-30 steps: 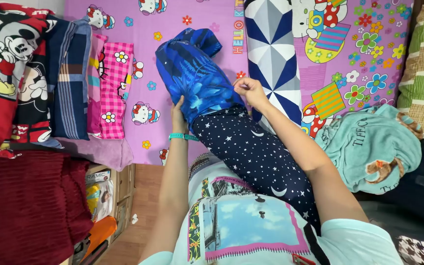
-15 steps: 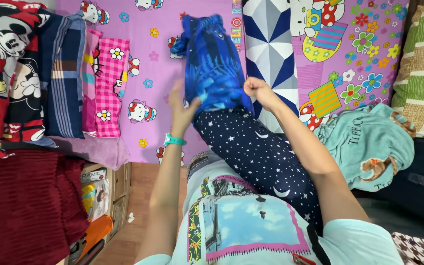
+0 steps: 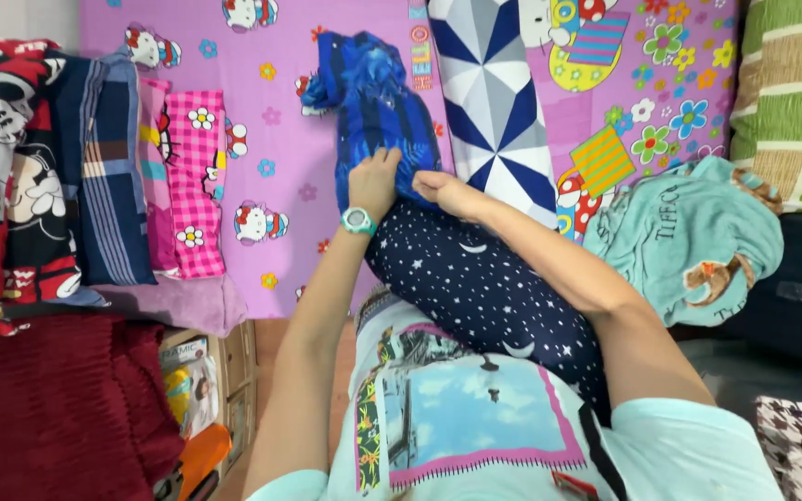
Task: The person inserts a dark blue pillow with a star and moon pattern into a blue patterned pillowcase on a bed. They repeatedly push the pillow into the case, adjust the opening, and smooth the fabric to fit the pillow inside.
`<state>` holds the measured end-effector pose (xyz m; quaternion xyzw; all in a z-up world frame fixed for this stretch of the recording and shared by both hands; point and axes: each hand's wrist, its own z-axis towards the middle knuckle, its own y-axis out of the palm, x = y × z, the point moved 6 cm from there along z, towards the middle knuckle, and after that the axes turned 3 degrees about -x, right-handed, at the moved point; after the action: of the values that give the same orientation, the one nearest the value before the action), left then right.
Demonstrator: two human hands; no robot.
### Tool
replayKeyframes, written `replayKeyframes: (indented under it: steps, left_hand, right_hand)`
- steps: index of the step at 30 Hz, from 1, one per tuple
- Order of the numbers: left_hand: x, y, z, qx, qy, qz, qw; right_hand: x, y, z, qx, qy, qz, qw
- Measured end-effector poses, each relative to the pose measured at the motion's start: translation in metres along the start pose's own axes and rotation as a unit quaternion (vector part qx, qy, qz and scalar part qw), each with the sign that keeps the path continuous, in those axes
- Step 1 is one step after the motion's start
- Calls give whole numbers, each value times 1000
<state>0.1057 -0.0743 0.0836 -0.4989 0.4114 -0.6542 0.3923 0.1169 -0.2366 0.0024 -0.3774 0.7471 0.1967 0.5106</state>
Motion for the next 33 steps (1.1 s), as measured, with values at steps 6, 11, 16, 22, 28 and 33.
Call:
replayKeyframes:
  steps: [6, 11, 16, 22, 28, 33]
  left_hand:
    - [22, -8, -14, -15, -5, -97, 995]
    - [59, -27, -10, 9, 57, -180, 982]
    - [73, -39, -19, 11, -6, -233, 972]
    - [20, -96, -49, 152, -33, -105, 982]
    - [55, -65, -97, 64, -205, -310, 926]
    - [93, -43, -109, 33, -111, -430, 896]
  right_hand:
    - [-13, -36, -40, 41, 3, -110, 993]
    - [-50, -9, -29, 63, -182, -138, 971]
    - [-71, -11, -19, 243, -145, -213, 935]
    - [-106, -30, -27, 238, -183, -132, 945]
    - [-106, -56, -29, 282, -232, -155, 918]
    - [-91, -64, -22, 274, -222, -139, 925]
